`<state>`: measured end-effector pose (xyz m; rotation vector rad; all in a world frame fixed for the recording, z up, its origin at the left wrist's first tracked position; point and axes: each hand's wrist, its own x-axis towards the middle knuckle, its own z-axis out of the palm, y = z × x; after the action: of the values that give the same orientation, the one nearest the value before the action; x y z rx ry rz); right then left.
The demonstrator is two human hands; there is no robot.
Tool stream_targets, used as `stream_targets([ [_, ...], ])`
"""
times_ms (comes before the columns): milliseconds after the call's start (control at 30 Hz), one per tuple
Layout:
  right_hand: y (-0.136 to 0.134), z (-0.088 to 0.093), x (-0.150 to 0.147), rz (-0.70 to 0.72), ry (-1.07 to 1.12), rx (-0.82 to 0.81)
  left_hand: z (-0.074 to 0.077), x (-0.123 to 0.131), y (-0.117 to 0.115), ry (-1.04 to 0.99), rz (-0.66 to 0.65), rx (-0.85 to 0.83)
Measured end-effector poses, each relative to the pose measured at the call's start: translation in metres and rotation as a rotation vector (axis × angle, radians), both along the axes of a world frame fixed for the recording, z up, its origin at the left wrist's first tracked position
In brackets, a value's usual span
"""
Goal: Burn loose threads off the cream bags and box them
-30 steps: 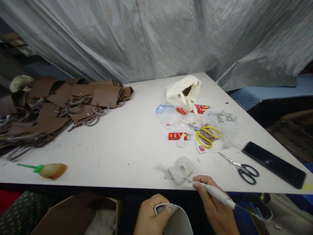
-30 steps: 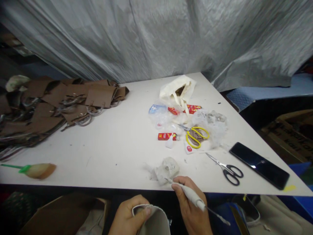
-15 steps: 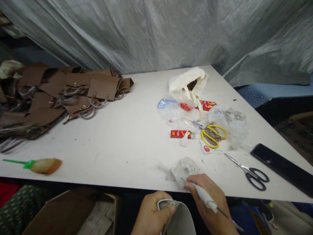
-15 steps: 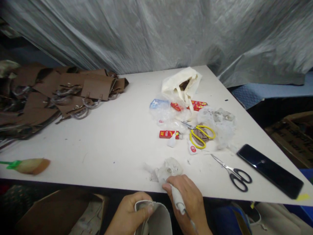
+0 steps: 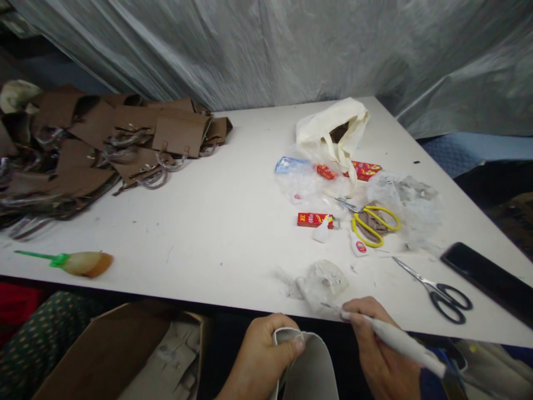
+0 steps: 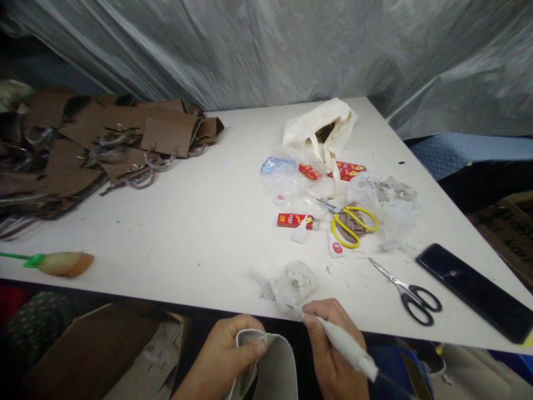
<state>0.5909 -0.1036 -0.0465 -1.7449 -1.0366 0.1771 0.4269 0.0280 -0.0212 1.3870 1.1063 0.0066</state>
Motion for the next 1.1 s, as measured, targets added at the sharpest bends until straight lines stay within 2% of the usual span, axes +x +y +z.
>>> stream_targets([
  [133,-0.002,-0.003,-0.012,0.110,0.358,-0.061,0.000,0.001,-0.005,-0.002,0.003,-0.044],
  [267,0.002,-0.005,-0.023,0.144,0.525,-0.096,-0.001,0.001,-0.010,-0.001,-0.022,-0.063],
  [533,-0.001,-0.009,-0.024,0.177,0.542,-0.146,0.000,0.000,-0.013,-0.014,-0.017,-0.068],
  [700,-0.003,-0.010,-0.023,0.227,0.484,-0.146,-0.008,-0.002,-0.016,-0.080,0.027,-0.115],
  [833,-0.006,-0.007,-0.020,0.309,0.428,-0.117,-0.015,-0.007,-0.016,-0.083,0.059,-0.124],
  [967,-0.012,-0.011,-0.022,0.401,0.435,-0.074,-0.010,-0.009,-0.013,-0.120,0.062,-0.158],
  [1033,-0.014,-0.015,-0.031,0.337,0.475,-0.068,-0.006,-0.008,-0.011,-0.141,0.067,-0.167],
  [1100,-0.015,-0.019,-0.042,0.178,0.540,-0.061,-0.003,-0.008,-0.009,-0.149,0.067,-0.178],
])
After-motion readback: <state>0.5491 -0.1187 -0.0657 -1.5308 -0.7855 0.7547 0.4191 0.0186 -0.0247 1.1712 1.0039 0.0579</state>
